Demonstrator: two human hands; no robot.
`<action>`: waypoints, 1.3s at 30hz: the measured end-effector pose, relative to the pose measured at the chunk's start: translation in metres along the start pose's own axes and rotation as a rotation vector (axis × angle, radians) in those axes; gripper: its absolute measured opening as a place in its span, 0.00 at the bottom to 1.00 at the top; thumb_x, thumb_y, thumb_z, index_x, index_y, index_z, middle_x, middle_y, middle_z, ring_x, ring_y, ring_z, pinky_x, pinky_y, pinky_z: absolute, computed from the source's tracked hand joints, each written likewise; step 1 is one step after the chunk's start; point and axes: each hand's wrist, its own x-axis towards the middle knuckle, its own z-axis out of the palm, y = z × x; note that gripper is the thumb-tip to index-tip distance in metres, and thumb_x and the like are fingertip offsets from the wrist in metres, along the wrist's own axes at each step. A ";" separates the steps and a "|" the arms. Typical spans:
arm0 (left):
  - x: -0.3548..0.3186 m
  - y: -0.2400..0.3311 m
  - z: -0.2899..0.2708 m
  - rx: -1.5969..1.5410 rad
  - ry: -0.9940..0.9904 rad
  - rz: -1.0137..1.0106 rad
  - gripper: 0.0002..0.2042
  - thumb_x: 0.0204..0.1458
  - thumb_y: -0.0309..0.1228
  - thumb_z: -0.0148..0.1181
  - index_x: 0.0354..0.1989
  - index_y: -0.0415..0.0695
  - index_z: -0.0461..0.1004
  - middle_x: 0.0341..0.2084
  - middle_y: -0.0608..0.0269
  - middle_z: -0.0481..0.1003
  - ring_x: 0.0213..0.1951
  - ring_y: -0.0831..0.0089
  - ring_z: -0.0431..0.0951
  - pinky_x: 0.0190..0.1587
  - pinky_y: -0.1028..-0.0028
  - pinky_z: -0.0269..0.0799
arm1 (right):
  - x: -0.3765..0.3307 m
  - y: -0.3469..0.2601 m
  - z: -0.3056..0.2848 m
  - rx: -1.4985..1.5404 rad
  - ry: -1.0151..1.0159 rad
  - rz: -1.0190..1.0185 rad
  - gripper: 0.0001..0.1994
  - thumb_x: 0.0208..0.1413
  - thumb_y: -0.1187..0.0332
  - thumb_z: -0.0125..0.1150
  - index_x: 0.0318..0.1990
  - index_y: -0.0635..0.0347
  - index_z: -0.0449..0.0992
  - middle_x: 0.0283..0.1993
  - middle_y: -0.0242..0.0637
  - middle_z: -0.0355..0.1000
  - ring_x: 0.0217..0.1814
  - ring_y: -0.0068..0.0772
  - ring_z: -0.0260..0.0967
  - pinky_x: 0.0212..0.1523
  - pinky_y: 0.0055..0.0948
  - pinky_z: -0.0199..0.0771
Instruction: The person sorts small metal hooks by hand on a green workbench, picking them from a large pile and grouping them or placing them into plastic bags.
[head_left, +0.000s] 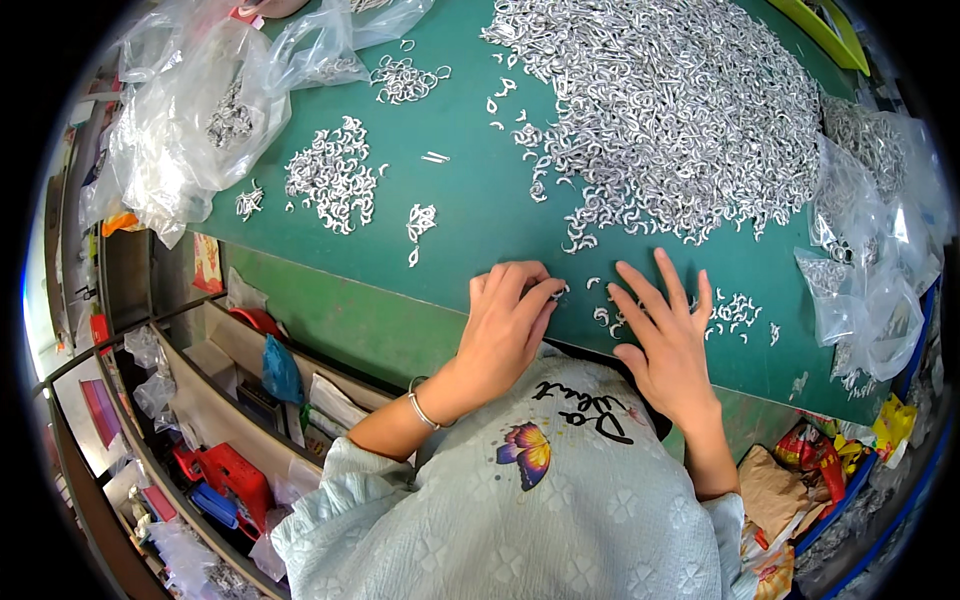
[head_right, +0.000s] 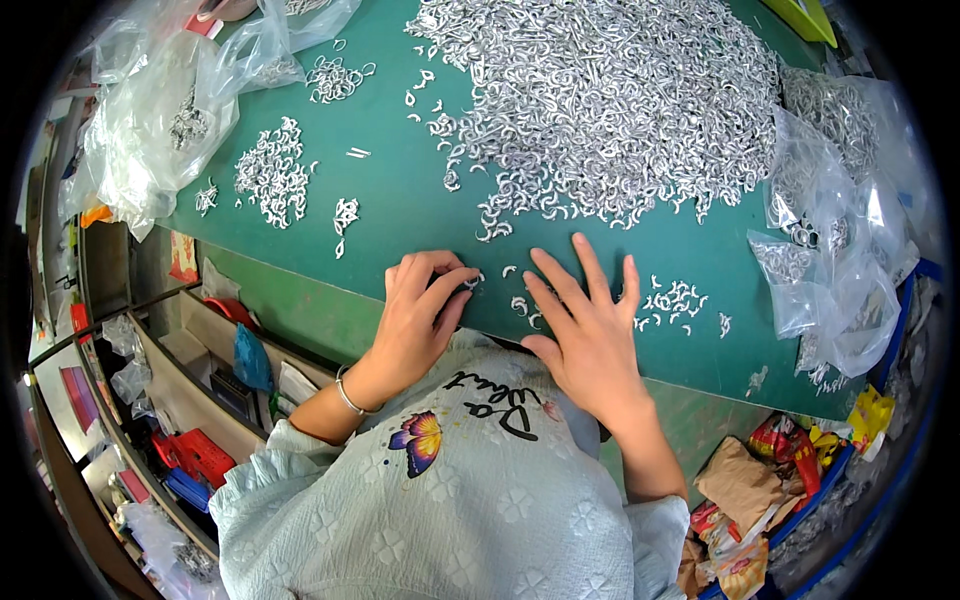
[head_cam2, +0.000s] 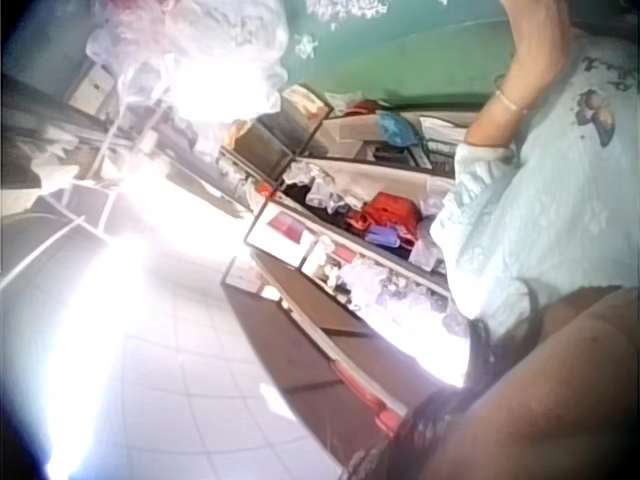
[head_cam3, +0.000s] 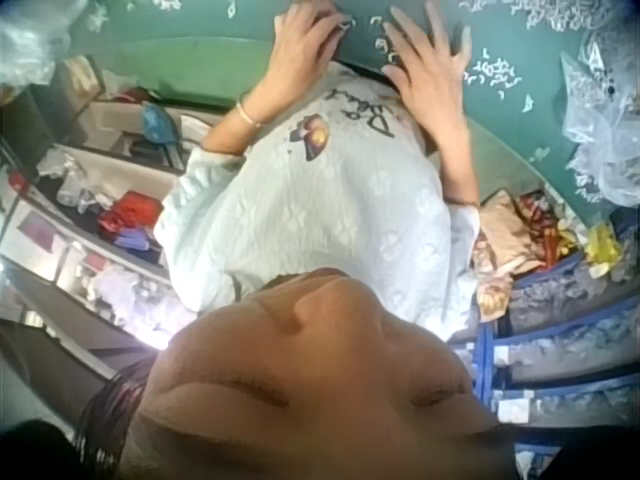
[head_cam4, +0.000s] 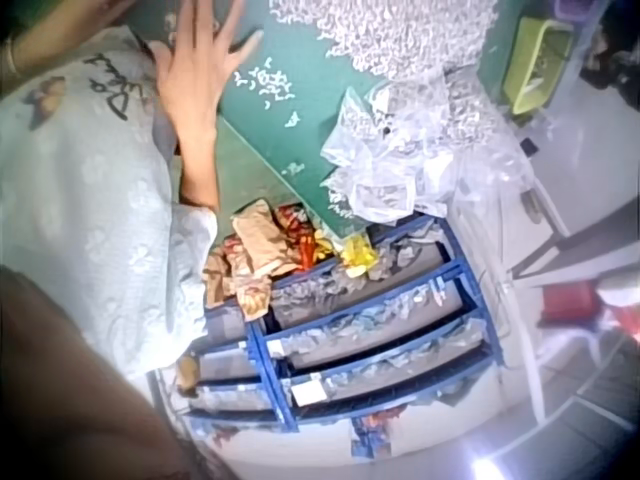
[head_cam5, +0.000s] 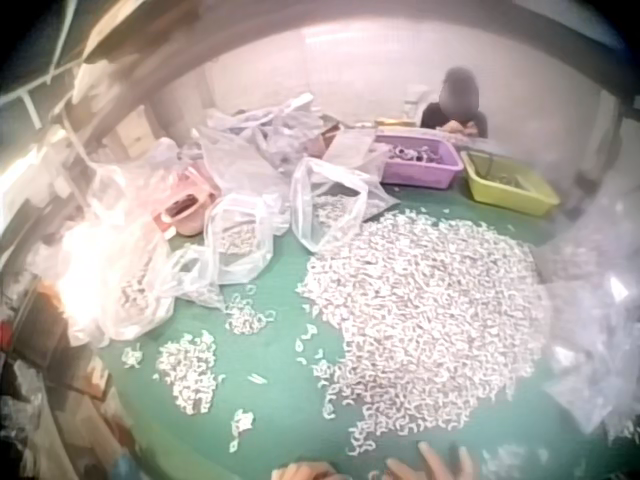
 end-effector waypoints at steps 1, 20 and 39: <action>0.001 0.001 0.001 -0.004 -0.001 0.008 0.17 0.45 0.19 0.63 0.45 0.43 0.75 0.40 0.61 0.70 0.43 0.63 0.70 0.44 0.65 0.59 | -0.001 0.001 -0.001 0.006 0.019 0.008 0.30 0.45 0.58 0.68 0.58 0.55 0.72 0.70 0.31 0.57 0.76 0.49 0.43 0.67 0.71 0.35; -0.001 0.012 0.011 -0.074 -0.051 0.082 0.17 0.44 0.19 0.64 0.46 0.40 0.74 0.41 0.58 0.70 0.43 0.61 0.71 0.44 0.65 0.62 | 0.003 0.004 -0.003 -0.098 0.045 0.082 0.24 0.50 0.62 0.65 0.57 0.51 0.73 0.70 0.31 0.56 0.75 0.49 0.42 0.68 0.67 0.33; 0.022 0.025 0.054 -0.025 -0.268 0.400 0.22 0.45 0.26 0.66 0.52 0.40 0.73 0.58 0.55 0.67 0.63 0.55 0.64 0.66 0.47 0.53 | -0.059 0.015 0.003 -0.164 0.028 0.313 0.36 0.47 0.61 0.65 0.66 0.61 0.62 0.73 0.33 0.52 0.78 0.47 0.39 0.68 0.70 0.31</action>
